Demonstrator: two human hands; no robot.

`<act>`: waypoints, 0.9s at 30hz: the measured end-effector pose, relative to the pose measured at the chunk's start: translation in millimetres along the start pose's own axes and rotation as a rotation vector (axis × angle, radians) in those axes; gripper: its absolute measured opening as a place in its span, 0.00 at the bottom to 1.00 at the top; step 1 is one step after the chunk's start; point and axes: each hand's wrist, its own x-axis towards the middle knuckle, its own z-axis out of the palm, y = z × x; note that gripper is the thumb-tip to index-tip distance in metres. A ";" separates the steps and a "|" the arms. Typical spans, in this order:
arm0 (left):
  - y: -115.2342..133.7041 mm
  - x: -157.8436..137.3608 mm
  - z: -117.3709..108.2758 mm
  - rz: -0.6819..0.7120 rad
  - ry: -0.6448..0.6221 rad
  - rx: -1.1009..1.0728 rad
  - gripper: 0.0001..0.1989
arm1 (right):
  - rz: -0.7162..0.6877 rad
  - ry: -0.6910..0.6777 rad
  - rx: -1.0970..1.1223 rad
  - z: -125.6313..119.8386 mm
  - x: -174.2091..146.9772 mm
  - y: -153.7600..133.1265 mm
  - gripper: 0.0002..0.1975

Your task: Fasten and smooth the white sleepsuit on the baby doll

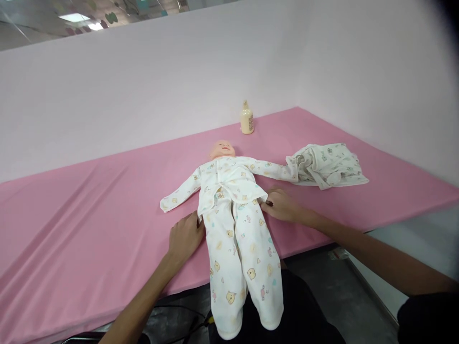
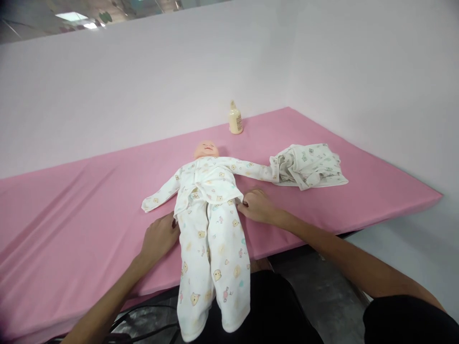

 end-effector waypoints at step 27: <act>14.6 -25.4 -24.6 0.817 0.539 -0.130 0.03 | -0.640 0.288 -0.389 -29.1 -18.0 -47.4 0.09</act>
